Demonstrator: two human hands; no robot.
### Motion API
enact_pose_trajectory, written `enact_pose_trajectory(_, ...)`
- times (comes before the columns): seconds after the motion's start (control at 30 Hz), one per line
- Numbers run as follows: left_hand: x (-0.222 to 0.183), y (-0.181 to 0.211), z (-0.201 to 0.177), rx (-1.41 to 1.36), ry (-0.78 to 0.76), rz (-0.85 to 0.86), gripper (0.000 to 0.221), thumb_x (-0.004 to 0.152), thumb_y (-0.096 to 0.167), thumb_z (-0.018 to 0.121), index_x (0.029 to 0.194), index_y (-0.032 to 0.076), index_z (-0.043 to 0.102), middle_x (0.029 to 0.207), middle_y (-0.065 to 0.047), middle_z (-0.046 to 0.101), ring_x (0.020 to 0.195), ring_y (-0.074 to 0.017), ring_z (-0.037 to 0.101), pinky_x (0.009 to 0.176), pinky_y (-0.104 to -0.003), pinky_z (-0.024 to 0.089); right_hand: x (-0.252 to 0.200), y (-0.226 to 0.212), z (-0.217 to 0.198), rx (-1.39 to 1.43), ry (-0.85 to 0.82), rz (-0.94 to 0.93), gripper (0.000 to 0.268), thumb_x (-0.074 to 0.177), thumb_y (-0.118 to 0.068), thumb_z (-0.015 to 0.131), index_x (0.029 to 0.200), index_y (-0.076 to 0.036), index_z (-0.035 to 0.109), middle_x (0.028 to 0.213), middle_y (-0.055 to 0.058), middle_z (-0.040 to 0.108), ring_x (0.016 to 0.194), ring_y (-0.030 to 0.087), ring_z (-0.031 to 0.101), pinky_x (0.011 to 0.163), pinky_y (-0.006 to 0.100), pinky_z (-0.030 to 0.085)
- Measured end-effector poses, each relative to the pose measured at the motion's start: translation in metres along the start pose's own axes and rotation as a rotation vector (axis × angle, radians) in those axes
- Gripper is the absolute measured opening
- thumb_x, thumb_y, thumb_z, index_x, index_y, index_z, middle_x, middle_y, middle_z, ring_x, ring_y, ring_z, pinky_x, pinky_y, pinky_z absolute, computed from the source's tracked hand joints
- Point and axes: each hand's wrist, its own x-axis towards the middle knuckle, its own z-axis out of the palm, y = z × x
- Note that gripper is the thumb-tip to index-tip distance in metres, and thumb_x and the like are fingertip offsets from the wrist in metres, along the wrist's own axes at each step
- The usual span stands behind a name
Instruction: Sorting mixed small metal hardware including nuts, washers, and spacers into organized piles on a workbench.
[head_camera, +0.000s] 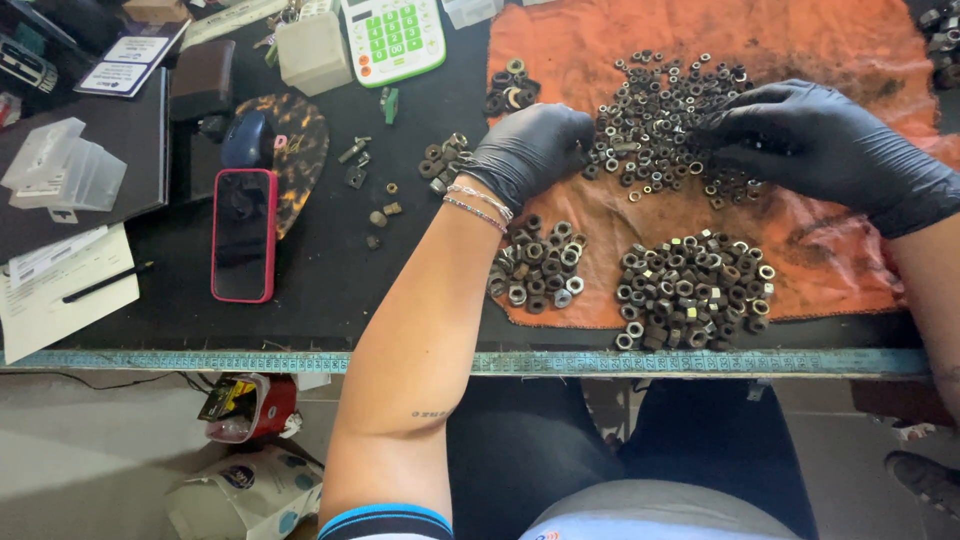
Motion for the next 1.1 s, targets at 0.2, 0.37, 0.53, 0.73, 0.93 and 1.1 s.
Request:
enact_pose_trajectory(0.2,-0.003,0.013,-0.006,-0.254,0.069,0.14,0.011,0.091,0.018,0.072,0.101,0.017,0.068,0.085,-0.006,0.073,0.072,-0.0255,0.07,0.063,-0.043,0.053,-0.002,0.007,0.001,-0.018,-0.037,0.014,0.033,0.096,-0.022,0.069,0.126,-0.01,0.074,0.114,0.013,0.075,0.106,0.033,0.07,0.096,0.045,0.052)
enact_pose_trajectory(0.37,-0.003,0.008,0.015,-1.043,0.048,0.093,0.042,0.097,-0.012,0.061,0.127,0.015,0.071,0.099,-0.005,0.071,0.09,-0.0162,0.072,0.089,-0.033,0.068,0.004,-0.002,-0.004,0.068,-0.036,-0.028,0.03,0.096,-0.018,0.067,0.124,-0.008,0.073,0.121,0.012,0.075,0.11,0.032,0.071,0.097,0.044,0.054)
enact_pose_trajectory(0.53,-0.001,-0.01,0.002,-0.087,0.183,0.022,0.053,0.082,0.005,0.067,0.132,0.021,0.067,0.113,-0.016,0.074,0.094,-0.0392,0.073,0.08,-0.049,0.057,-0.001,0.002,-0.008,-0.023,-0.047,0.042,0.036,0.094,-0.023,0.07,0.124,-0.005,0.074,0.119,0.014,0.075,0.109,0.033,0.07,0.098,0.045,0.052)
enact_pose_trajectory(0.73,-0.004,-0.007,0.003,0.106,0.001,-0.145,0.065,0.091,0.008,0.062,0.15,0.03,0.047,0.118,-0.013,0.07,0.104,-0.0411,0.065,0.069,-0.056,0.056,-0.02,0.037,-0.013,-0.06,-0.115,0.115,0.031,0.084,-0.02,0.08,0.112,-0.008,0.076,0.105,0.011,0.076,0.09,0.027,0.074,0.084,0.039,0.056)
enact_pose_trajectory(0.93,0.005,-0.016,0.029,0.198,0.189,0.012,0.062,0.079,0.005,0.065,0.136,0.029,0.061,0.096,-0.009,0.075,0.083,-0.0372,0.072,0.054,-0.053,0.054,-0.019,0.024,-0.011,0.214,-0.268,0.33,0.047,0.064,-0.011,0.091,0.11,-0.015,0.081,0.106,0.004,0.073,0.09,0.015,0.078,0.084,0.028,0.063)
enact_pose_trajectory(1.1,0.006,-0.007,0.028,0.296,0.255,0.033,0.042,0.088,0.007,0.064,0.125,0.025,0.058,0.084,-0.006,0.069,0.066,-0.033,0.068,0.042,-0.047,0.049,-0.012,0.017,-0.004,0.089,-0.252,0.219,0.036,0.071,-0.025,0.088,0.106,-0.02,0.08,0.1,0.0,0.076,0.09,0.017,0.072,0.084,0.033,0.056)
